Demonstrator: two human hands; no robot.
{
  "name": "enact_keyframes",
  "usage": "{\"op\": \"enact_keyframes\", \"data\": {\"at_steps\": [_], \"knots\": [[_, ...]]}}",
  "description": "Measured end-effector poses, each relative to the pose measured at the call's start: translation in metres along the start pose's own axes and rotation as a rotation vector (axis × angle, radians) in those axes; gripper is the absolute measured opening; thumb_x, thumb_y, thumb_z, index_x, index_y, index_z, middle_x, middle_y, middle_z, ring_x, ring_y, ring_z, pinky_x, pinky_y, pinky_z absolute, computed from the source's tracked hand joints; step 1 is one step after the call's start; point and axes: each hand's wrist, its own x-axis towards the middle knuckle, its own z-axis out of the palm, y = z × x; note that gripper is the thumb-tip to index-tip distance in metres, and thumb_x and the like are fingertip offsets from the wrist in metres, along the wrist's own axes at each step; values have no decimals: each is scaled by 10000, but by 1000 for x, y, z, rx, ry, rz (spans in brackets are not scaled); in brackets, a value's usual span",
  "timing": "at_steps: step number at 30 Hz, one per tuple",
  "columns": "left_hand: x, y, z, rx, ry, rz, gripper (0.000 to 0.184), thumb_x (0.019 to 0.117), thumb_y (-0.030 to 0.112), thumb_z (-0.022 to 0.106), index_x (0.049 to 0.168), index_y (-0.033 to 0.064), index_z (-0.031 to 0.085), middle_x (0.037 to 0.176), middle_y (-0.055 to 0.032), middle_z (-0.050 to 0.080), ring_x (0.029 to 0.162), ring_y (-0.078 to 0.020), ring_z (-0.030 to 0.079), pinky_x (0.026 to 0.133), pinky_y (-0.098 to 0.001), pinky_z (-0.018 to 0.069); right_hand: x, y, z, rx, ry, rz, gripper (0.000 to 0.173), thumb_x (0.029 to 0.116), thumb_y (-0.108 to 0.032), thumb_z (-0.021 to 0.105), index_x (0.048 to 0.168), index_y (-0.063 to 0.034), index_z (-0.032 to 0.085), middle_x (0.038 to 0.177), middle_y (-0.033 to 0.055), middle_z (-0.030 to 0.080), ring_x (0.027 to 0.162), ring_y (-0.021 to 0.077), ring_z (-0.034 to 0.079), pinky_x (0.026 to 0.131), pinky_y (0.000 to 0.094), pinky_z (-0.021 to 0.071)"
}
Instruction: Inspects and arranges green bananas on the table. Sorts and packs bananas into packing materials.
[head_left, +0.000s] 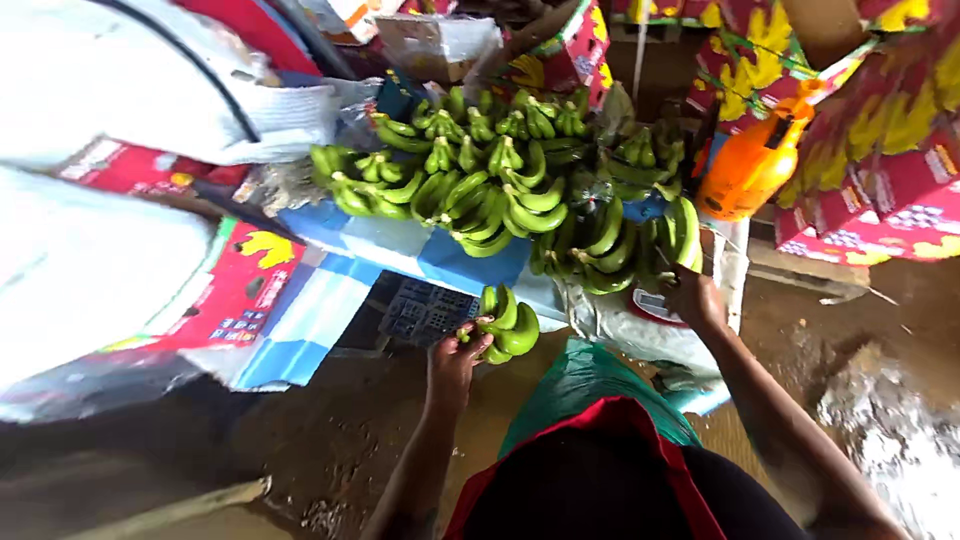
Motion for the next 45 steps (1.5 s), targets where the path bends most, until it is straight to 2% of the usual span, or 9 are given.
{"op": "enact_keyframes", "data": {"at_steps": [4,12,20,27,31,35,39,41,45], "knots": [[-9,0,-17,14,66,-4,217,928,0,675,1144,-7,702,1116,-108,729,957,-185,722,785,-358,634,8,-14,-59,-32,-46,-56,242,967,-168,682,1165,-34,719,952,232,717,835,426,700,763,680,537],[-37,13,-67,34,239,-2,233,912,17,682,1142,25,720,1103,-75,741,948,-163,722,761,-343,629,21,-28,-138,-30,-337,-101,141,959,-184,703,1014,-55,724,660,95,615,501,221,562,489,438,500],[55,69,-175,-36,204,84,229,925,158,630,1120,72,716,1098,-36,744,959,-158,722,745,-333,632,45,-193,-134,158,-375,-160,205,914,28,631,1111,9,687,695,30,622,474,101,542,443,267,485],[273,133,-279,65,139,299,176,940,47,612,1086,48,709,1061,-36,739,900,-114,705,751,-288,605,158,-403,-18,236,-378,-404,194,876,-82,664,1055,-110,730,663,-47,644,415,37,522,364,213,458],[420,168,-322,92,147,273,199,976,49,641,1174,24,656,1127,-72,702,936,-133,675,786,-342,585,240,-537,78,228,-454,-469,126,981,-117,661,1087,-65,705,748,5,642,491,58,530,455,227,485],[575,173,-349,396,173,271,250,972,130,689,1176,-16,691,1153,-202,688,1095,-307,656,992,-552,504,335,-637,189,244,-489,-403,176,1011,-189,652,1096,-35,669,778,38,641,551,83,545,515,248,482],[699,125,-366,687,204,314,261,973,145,678,1202,24,714,1170,-260,694,1163,-444,638,1028,-661,453,416,-690,310,185,-398,-396,236,1000,-228,666,1109,-21,689,822,91,682,633,157,630,617,350,548],[740,93,-371,672,229,358,268,979,129,668,1220,19,706,1198,-261,689,1173,-453,637,1036,-656,456,447,-693,364,167,-362,-402,267,1000,-215,652,1163,-6,684,943,175,710,750,271,700,730,478,597],[773,25,-373,528,86,268,360,1027,168,625,1373,68,630,1432,-220,580,1387,-401,495,1151,-611,371,471,-664,440,4,-401,-369,313,1038,-232,597,1231,8,655,1017,207,712,824,313,720,803,508,596]]}}
